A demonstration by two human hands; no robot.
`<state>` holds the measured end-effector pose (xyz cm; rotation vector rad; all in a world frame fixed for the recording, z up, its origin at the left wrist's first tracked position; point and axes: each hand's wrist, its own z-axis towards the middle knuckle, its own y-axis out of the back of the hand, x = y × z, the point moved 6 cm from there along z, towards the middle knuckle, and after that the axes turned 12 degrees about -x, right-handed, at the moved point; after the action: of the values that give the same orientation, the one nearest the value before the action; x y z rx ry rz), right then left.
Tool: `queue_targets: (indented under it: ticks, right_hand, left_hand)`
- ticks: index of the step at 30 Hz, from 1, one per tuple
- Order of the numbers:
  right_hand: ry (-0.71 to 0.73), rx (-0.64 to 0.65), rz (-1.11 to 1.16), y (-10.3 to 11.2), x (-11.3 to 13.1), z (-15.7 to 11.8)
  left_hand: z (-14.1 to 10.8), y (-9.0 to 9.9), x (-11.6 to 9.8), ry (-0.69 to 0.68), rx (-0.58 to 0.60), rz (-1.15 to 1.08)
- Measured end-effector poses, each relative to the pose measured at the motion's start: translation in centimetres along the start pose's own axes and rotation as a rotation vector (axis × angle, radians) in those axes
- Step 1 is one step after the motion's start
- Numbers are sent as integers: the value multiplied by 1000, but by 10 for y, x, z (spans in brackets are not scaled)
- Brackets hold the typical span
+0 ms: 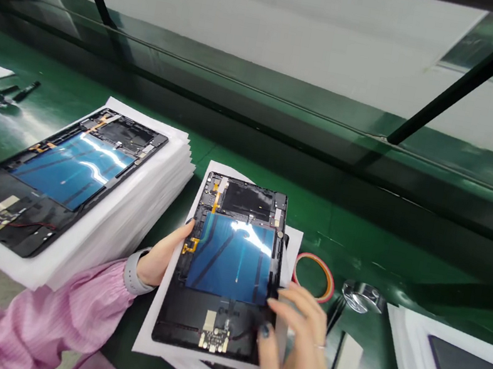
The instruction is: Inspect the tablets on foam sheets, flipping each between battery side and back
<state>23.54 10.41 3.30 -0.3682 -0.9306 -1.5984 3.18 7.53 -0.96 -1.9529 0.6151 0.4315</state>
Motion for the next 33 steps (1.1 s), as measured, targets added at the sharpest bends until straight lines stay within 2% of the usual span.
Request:
queue_targets:
  ticks: [2,3,7,9,11,15,19,24,27,33]
  right_hand:
    - [-213,-120,-26,11,-19,0]
    - [-332,-136,-9,13,-28,-1]
    - [-786,-89,264,6,-56,-14]
    - [-942,-92,373,2,-61,-20]
    - [-1032,-99,414,-1,-61,-23]
    - [-1075,-88,475,-4,-53,-21]
    - [-987,-132,492,-2,-46,-12]
    - [-915,-138,451,1,-42,-8]
    - [-972,-138,461,-1,-43,-10]
    - [-1118,-216,491,-2,-51,-15]
  left_hand:
    - [-1,-2,1,24,28,-5]
    - [-2,-2,1,39,33,-6]
    - [-2,0,3,60,31,-12]
    - [-2,1,4,64,30,-20]
    - [-2,2,6,85,38,-26]
    - [-3,0,10,123,88,-12]
    - [-4,-1,11,149,119,9]
    - [-4,-1,10,161,83,26]
    - [-4,-1,10,153,73,21]
    - [-4,0,9,142,55,12]
